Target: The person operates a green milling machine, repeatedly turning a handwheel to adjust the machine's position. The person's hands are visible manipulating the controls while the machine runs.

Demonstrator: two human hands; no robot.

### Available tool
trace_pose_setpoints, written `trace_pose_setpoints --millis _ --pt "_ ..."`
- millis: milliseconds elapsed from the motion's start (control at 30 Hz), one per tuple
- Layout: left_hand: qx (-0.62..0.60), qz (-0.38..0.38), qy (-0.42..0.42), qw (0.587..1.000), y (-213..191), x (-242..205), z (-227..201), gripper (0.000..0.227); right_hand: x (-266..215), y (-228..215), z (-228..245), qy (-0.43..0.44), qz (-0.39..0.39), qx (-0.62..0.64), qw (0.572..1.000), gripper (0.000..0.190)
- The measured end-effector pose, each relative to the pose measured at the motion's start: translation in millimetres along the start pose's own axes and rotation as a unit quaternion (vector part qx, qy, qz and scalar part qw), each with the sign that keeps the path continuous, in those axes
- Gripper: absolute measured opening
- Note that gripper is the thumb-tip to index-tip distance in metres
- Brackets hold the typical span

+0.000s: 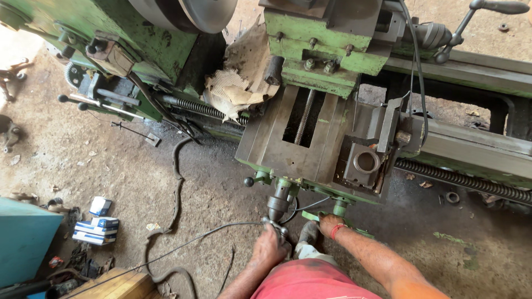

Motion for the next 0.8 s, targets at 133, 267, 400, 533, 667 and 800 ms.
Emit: trace_pose_setpoints --millis 133,267,400,533,667,800 --pt "0.028 -0.092 0.088 0.992 -33 -6 -11 0.086 1 1 -1 -0.006 -0.006 0.01 1.0 0.059" --pt "-0.013 -0.027 0.098 0.995 -29 10 1 0.044 1 -1 -1 -0.007 -0.02 0.025 0.999 0.058" --pt "-0.19 0.016 -0.013 0.982 -40 31 35 0.039 1 -2 -2 -0.007 -0.021 0.025 0.999 0.06" --pt "-0.372 0.145 -0.068 0.914 -38 39 49 0.039 1 0 -1 -0.002 -0.006 0.014 1.0 0.06" --pt "-0.388 0.199 -0.067 0.897 -39 53 59 0.041 1 -2 -1 -0.001 -0.017 0.024 1.0 0.06" --pt "-0.378 0.175 -0.09 0.905 -35 71 81 0.037 1 -4 -1 -0.003 -0.023 0.012 1.0 0.059"
Point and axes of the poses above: each hand's wrist, its own x-axis towards the middle knuckle, its own y-axis out of the palm, z = x × y, the point moved 9 cm from there along x, towards the middle knuckle, and after that the axes turned 11 degrees about -x, right-handed, at the moved point
